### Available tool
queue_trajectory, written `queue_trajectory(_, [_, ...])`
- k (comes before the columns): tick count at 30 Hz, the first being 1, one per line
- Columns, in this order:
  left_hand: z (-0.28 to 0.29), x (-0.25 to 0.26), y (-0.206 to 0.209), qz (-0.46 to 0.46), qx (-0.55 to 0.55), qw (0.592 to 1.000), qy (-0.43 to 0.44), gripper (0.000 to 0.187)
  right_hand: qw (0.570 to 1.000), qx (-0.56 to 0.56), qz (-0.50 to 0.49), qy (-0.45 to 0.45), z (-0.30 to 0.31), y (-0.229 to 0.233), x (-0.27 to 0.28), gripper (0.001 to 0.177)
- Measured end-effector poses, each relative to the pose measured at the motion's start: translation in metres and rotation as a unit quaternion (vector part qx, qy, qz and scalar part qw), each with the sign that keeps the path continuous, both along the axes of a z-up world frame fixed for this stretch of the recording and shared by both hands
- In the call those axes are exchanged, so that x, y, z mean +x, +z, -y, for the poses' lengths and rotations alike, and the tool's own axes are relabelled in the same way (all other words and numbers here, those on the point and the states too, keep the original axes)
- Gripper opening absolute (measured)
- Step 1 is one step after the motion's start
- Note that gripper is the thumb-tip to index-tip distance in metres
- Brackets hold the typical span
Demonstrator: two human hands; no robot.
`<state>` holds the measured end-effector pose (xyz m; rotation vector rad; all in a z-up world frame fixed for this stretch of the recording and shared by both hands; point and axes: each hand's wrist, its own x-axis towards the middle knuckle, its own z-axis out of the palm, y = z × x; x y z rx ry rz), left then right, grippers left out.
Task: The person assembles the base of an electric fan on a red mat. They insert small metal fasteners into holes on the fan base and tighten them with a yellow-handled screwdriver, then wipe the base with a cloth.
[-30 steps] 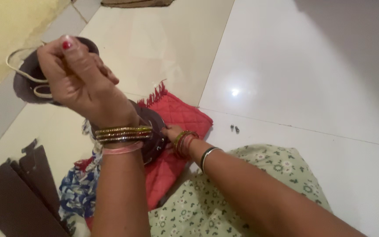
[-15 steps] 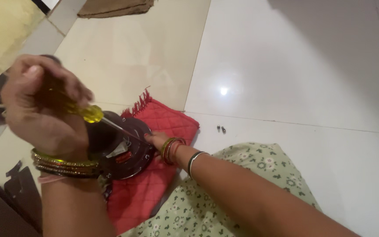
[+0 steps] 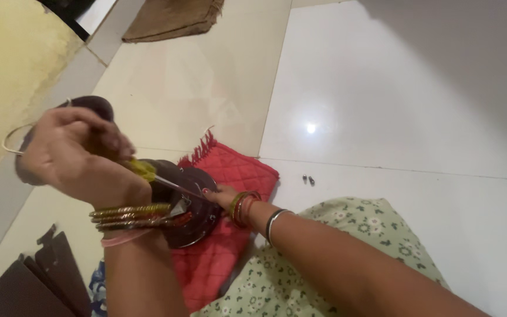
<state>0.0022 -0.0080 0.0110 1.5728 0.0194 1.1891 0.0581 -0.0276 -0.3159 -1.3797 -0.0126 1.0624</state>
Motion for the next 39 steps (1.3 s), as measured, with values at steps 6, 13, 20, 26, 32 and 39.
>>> queue_trajectory(6, [-0.027,-0.008,0.005,-0.064,-0.071,0.956,-0.277,0.021,1.000,0.000,-0.004,0.015,0.006,0.008,-0.002,0.054])
queue_trajectory(13, [-0.031,-0.005,0.009,-0.031,0.046,0.998,-0.027,0.023,0.995,-0.004,-0.092,0.041,0.005,0.008,0.012,0.072])
queue_trajectory(20, [-0.020,-0.011,0.012,0.003,-0.030,0.999,0.029,0.018,0.988,0.051,-0.136,0.055,0.016,0.015,0.018,0.104])
queue_trajectory(26, [-0.041,-0.020,0.021,-0.103,-0.007,0.977,-0.186,0.015,0.987,0.059,-0.136,0.063,0.017,0.018,0.017,0.106])
queue_trajectory(32, [-0.053,-0.015,0.017,-0.088,-0.011,0.982,-0.169,0.018,0.986,0.053,-0.138,0.074,0.006,0.003,0.019,0.104])
queue_trajectory(39, [-0.019,-0.007,0.004,0.025,0.061,0.990,0.122,0.026,0.984,0.064,-0.153,0.068,0.010,0.009,0.016,0.104])
